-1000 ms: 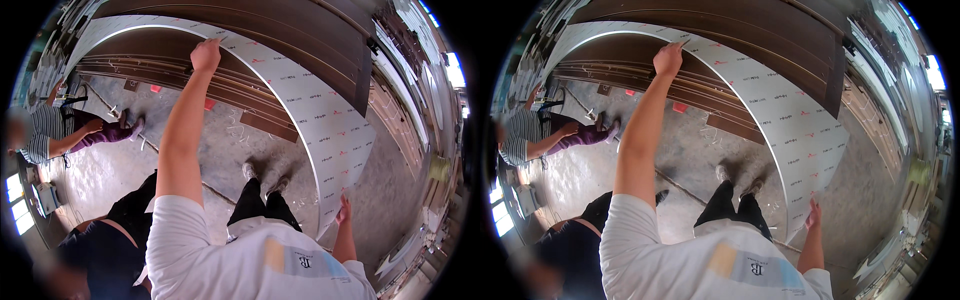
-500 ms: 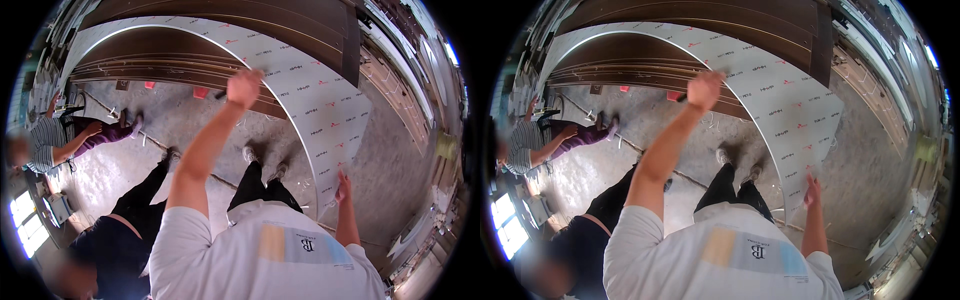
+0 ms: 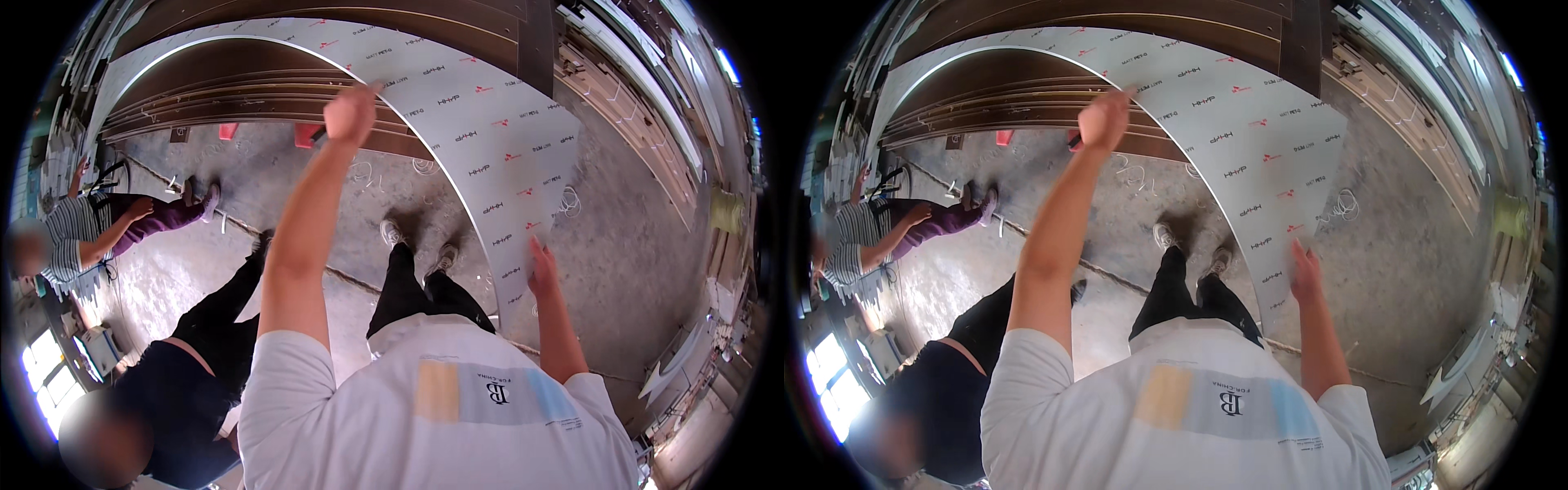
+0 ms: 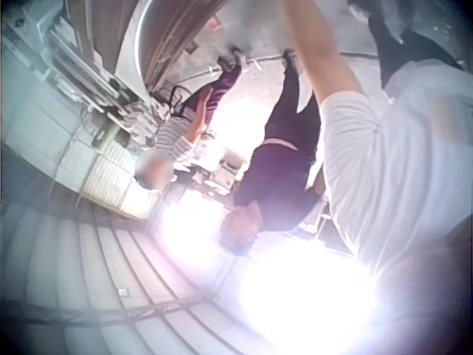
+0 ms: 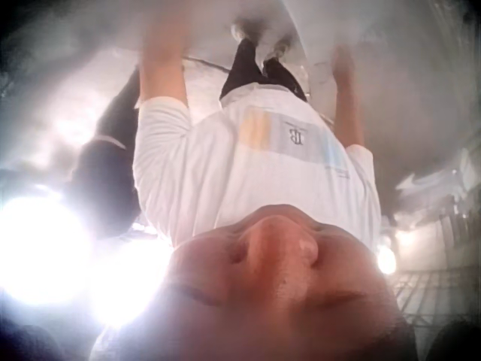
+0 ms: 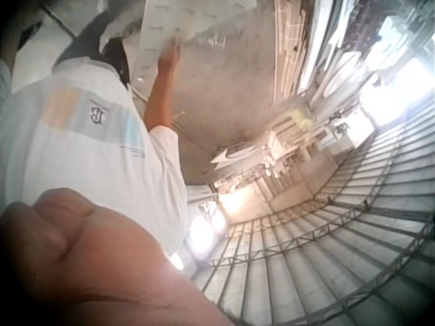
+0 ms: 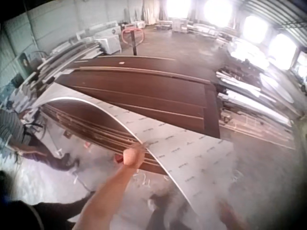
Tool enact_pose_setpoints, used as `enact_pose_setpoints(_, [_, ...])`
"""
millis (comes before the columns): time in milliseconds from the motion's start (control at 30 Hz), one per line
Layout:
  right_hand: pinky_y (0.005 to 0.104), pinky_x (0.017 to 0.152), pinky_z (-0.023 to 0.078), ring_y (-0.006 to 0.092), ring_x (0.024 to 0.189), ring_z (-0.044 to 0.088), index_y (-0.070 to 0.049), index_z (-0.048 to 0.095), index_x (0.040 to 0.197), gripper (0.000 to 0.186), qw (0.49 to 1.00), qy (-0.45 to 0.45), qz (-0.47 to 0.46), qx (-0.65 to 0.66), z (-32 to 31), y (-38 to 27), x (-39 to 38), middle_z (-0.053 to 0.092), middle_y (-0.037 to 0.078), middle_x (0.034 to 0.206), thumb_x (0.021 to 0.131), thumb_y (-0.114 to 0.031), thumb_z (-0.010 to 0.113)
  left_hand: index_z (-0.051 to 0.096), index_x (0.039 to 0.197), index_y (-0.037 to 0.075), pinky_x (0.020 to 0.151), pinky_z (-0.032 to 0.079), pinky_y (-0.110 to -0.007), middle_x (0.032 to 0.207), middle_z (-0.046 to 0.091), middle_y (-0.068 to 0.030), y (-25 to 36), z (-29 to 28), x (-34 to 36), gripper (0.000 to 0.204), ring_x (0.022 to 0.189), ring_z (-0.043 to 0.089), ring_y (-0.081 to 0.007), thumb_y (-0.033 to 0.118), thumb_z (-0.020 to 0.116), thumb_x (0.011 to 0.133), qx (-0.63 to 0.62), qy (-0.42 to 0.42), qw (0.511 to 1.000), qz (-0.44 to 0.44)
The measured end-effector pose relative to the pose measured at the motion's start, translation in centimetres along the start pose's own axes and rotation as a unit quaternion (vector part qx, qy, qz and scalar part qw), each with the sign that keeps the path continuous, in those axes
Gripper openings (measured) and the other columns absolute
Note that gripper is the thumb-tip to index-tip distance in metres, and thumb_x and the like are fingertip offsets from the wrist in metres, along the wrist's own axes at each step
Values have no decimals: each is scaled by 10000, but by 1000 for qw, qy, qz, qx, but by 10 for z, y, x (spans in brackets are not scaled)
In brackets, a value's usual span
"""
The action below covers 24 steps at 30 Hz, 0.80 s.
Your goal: The person trims the excess laminate along the edges of curved panels using a utility knife.
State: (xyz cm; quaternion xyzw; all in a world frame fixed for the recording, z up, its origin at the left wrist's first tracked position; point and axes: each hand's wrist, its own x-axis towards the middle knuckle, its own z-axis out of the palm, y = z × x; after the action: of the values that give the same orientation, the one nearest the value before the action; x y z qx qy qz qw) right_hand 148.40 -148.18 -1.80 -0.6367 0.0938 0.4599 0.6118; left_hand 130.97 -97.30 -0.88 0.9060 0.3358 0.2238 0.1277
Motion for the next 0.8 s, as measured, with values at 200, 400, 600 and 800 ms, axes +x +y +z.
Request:
enact_pose_setpoints(200, [379, 988, 522, 226, 1138, 652, 11, 531, 1422, 493, 1000, 12, -20, -12, -10, -5, -4, 669, 107, 1290, 1046, -286, 650, 666, 1296, 210, 809, 582, -430, 1236, 694, -29, 164, 22, -140, 429, 1080, 671, -251, 135, 596, 879, 3, -182, 977, 114])
enact_pose_setpoints(400, [386, 981, 528, 227, 1156, 647, 16, 544, 1407, 492, 999, 6, -51, -2, -20, 2, 4, 658, 115, 1309, 1039, -289, 659, 731, 1175, 182, 839, 577, -446, 1179, 706, -80, 286, 10, -291, 339, 1048, 696, -263, 138, 649, 848, -185, -220, 950, 125])
enact_pose_setpoints(600, [397, 981, 531, 250, 1167, 646, 32, 520, 1434, 554, 999, 26, -34, -20, -18, -29, 24, 647, 132, 1333, 1022, -302, 681, 656, 967, 10, 720, 527, -395, 886, 719, -155, 263, 24, -253, 228, 799, 680, -258, 237, 656, 997, -403, -109, 876, -242])
enact_pose_setpoints(800, [433, 965, 557, 268, 1164, 662, 2, 499, 1445, 566, 999, -14, -32, -18, -12, -35, 39, 642, 145, 1342, 1031, -343, 672, 669, 877, 5, 685, 543, -439, 745, 706, -156, 230, 64, -153, 461, 737, 714, -339, 455, 677, 979, -452, -113, 813, -348])
